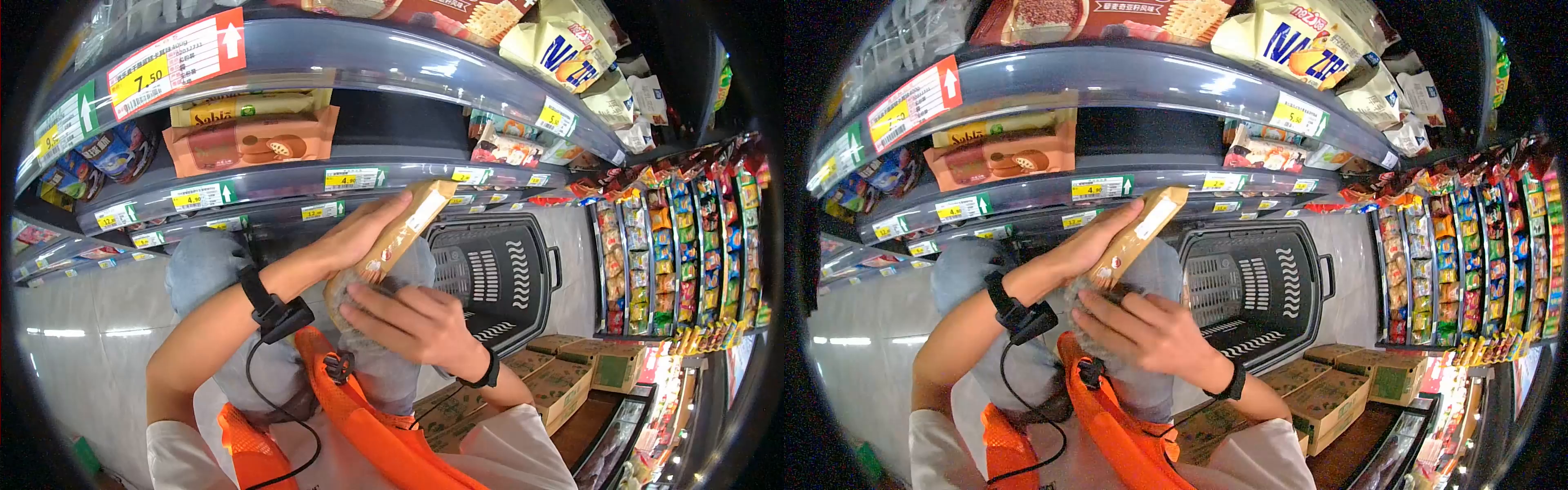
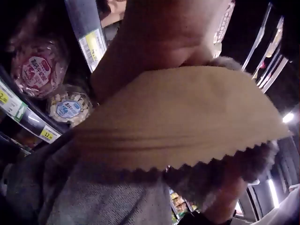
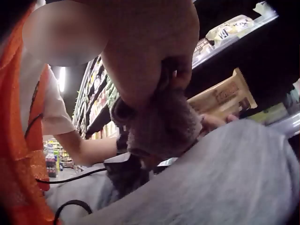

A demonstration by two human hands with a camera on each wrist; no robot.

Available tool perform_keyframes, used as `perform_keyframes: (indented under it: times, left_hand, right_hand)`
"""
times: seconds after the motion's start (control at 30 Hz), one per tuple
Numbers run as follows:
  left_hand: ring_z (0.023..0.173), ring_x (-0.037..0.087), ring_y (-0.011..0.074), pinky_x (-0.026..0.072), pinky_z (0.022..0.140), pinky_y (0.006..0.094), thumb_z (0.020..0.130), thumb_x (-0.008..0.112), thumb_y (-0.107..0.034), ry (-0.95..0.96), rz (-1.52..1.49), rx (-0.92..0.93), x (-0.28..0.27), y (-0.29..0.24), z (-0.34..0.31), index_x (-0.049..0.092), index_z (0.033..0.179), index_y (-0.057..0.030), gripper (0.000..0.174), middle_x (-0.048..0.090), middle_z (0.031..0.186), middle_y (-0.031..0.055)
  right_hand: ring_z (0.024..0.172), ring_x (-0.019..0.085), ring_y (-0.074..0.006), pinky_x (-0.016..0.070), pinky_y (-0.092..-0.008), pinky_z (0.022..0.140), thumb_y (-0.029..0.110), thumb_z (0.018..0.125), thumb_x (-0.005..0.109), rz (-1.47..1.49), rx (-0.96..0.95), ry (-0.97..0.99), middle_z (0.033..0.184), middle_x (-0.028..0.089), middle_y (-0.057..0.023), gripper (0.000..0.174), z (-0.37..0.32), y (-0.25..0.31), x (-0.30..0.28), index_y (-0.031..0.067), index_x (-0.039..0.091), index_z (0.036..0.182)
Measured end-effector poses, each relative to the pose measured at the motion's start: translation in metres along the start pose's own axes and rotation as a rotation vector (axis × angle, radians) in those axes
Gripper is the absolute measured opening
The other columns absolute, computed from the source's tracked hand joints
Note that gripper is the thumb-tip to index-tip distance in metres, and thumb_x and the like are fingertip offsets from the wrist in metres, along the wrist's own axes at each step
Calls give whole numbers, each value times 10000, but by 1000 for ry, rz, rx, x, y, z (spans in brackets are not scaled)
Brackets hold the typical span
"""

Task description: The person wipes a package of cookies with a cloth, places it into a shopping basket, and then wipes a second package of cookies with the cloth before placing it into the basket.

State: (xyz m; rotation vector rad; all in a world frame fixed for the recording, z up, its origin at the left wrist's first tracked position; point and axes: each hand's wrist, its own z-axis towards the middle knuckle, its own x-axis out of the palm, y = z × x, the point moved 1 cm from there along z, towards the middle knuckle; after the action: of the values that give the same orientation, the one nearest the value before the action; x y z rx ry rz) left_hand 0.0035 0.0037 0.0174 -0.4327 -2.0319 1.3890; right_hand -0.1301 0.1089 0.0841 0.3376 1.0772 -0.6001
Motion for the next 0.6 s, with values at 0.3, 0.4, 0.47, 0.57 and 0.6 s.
perform_keyframes:
  times: [0.3,0.4,0.47,0.57,0.6]
  left_hand:
    - [902,585,94,493,778,269,1073,331,-505,-1,-71,20,7,-7,-8,540,1366,-66,567,633,1120,43]
    - [876,591,81,493,750,261,1054,380,-533,-53,-231,30,4,12,-2,576,1316,-63,573,637,1067,21]
    - [871,588,73,489,757,256,1026,446,-561,-91,-160,22,-4,25,7,600,1286,-68,578,641,1044,15]
    - [868,585,77,483,769,251,1026,449,-558,-109,-166,86,2,20,-2,602,1283,-73,569,644,1029,14]
    - [867,585,78,485,765,254,1032,438,-543,-86,-232,55,3,16,-5,601,1281,-73,555,644,1028,15]
  right_hand:
    - [767,637,-221,559,-350,648,-9,660,653,-25,275,-70,1212,697,-60,533,4,-76,-12,139,739,1165]
    - [721,610,-166,534,-296,587,39,668,671,123,175,21,1184,708,-34,477,-1,-30,-1,153,757,1123]
    - [677,582,-134,501,-255,522,82,662,684,155,70,36,1168,712,-12,439,2,-5,6,168,773,1083]
    - [693,585,-113,505,-235,515,143,673,686,165,-23,29,1190,695,5,430,5,3,8,195,766,1093]
    - [708,590,-107,521,-234,536,147,689,678,138,-25,37,1200,685,7,421,4,-6,5,199,758,1099]
